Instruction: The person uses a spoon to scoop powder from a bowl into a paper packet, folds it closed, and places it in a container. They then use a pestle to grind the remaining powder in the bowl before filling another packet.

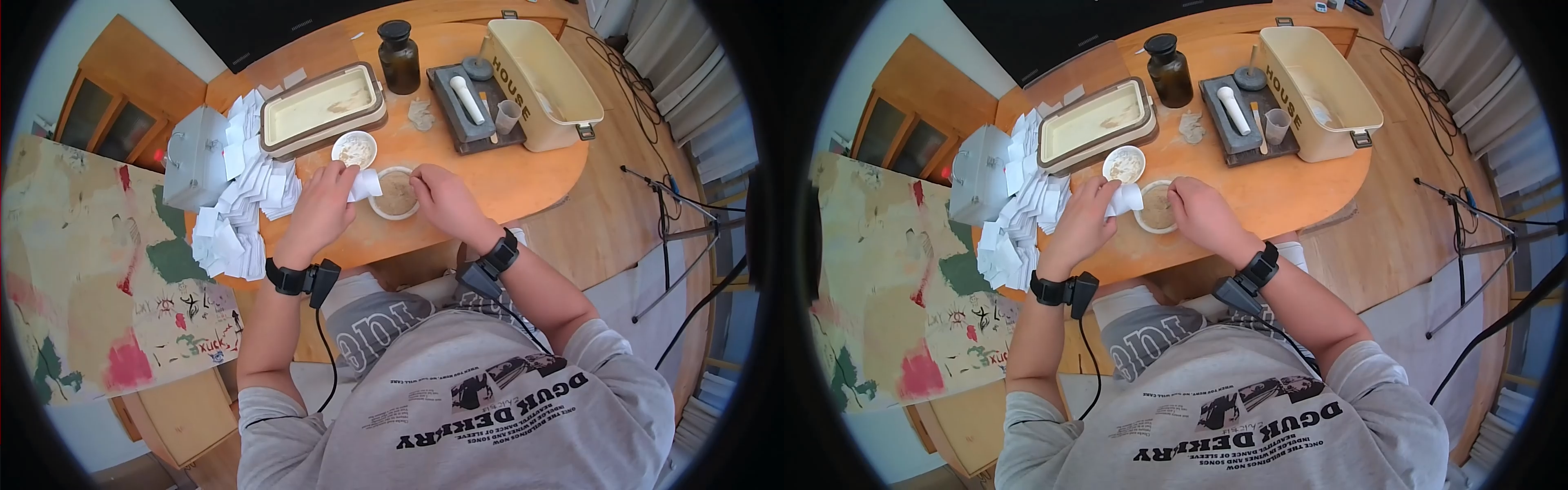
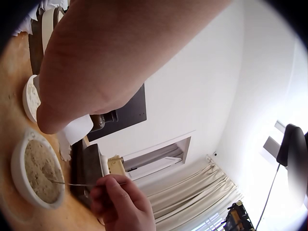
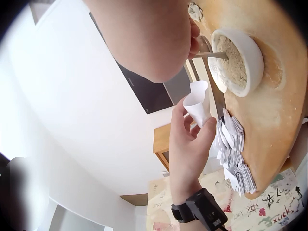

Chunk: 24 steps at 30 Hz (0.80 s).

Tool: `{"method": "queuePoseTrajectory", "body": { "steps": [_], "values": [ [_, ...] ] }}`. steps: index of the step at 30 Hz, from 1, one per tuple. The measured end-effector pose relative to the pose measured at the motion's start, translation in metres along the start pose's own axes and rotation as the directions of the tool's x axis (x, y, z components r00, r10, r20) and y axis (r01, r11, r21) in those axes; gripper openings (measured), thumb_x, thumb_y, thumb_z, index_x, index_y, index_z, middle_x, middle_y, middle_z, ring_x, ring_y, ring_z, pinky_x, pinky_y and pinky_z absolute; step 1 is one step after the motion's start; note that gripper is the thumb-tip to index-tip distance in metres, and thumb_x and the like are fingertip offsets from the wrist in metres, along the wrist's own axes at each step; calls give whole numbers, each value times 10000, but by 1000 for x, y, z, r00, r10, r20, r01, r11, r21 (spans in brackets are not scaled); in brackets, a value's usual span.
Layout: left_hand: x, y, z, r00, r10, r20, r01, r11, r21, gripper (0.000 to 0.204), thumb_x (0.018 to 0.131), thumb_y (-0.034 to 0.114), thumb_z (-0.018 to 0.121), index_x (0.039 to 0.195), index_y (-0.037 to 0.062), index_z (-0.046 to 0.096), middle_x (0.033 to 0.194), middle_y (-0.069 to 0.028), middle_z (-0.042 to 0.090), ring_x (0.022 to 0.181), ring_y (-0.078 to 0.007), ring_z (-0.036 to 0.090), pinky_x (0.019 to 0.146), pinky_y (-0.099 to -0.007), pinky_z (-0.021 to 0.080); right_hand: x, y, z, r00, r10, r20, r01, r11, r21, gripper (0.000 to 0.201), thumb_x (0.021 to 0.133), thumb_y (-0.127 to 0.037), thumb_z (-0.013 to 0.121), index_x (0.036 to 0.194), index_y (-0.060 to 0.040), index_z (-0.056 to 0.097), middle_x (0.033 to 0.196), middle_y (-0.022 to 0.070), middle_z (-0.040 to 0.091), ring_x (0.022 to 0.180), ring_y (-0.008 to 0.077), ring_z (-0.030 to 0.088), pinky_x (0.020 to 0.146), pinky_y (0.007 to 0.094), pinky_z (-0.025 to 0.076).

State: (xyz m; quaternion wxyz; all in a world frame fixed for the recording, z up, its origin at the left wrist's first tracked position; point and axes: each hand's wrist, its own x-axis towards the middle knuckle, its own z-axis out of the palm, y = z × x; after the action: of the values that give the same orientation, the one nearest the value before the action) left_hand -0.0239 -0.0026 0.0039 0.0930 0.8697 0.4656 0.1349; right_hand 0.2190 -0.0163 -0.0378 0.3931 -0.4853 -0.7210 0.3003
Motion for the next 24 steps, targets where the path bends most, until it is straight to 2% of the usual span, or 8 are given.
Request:
{"method": "queuePoseTrajectory", "body": {
  "steps": [3,6,7,8,11,15,21,24],
  "values": [
    [3,0,0,1000,7,17,-7,1000,5,551,738,-15,664,1278,-7,557,1196,-185,549,1118,-392,556,962,-451,474,3,5,8,1000,-16,-15,15,999,-50,153,968,-108,564,927,33,606,887,249,629,854,446,610,765,493,496],
    [5,0,3,1000,17,5,-17,1000,14,544,739,-11,665,1273,-5,557,1188,-184,550,1112,-395,557,955,-455,476,5,11,11,998,-44,-55,43,999,-9,160,970,-121,568,930,29,608,877,247,633,852,445,612,764,493,498],
    [4,1,2,1000,16,-3,-16,1000,0,542,740,-9,666,1271,-5,559,1183,-184,552,1109,-394,557,954,-454,475,5,7,7,998,-10,-57,10,1000,4,167,972,-126,570,928,31,608,873,250,633,849,447,613,761,495,498],
    [0,1,0,1000,10,-10,-10,1000,-14,539,740,-7,668,1268,-5,560,1177,-184,553,1107,-394,558,954,-454,475,4,4,4,998,24,-56,-23,1000,20,173,973,-131,571,927,32,608,870,253,634,845,449,614,759,496,498],
    [-1,-1,0,1000,-8,3,8,1000,-10,532,743,-7,666,1264,-6,561,1169,-184,554,1103,-391,558,951,-452,476,2,3,0,1000,4,-26,-4,1000,-25,177,973,-130,573,922,36,608,874,255,637,837,453,617,752,496,501],
    [2,-3,4,1000,23,-10,-23,1000,9,529,745,-5,666,1263,-8,561,1163,-183,555,1093,-388,562,939,-454,481,7,10,16,1000,18,3,-18,999,-30,177,971,-133,577,920,33,609,866,250,640,827,452,622,741,492,506],
    [-3,-3,0,1000,-3,-22,3,1000,-9,529,747,0,670,1265,-10,561,1164,-179,556,1089,-386,564,939,-451,483,6,2,8,999,21,-50,-18,998,59,193,967,-146,584,904,35,609,858,259,641,820,451,623,737,499,506],
    [-3,-3,0,1000,0,-11,0,1000,-9,525,748,-1,665,1263,-9,563,1161,-181,555,1090,-387,563,939,-449,483,4,3,8,1000,26,2,-26,999,-26,188,965,-144,587,909,33,614,862,257,645,823,449,625,736,497,506]
  ]
}}
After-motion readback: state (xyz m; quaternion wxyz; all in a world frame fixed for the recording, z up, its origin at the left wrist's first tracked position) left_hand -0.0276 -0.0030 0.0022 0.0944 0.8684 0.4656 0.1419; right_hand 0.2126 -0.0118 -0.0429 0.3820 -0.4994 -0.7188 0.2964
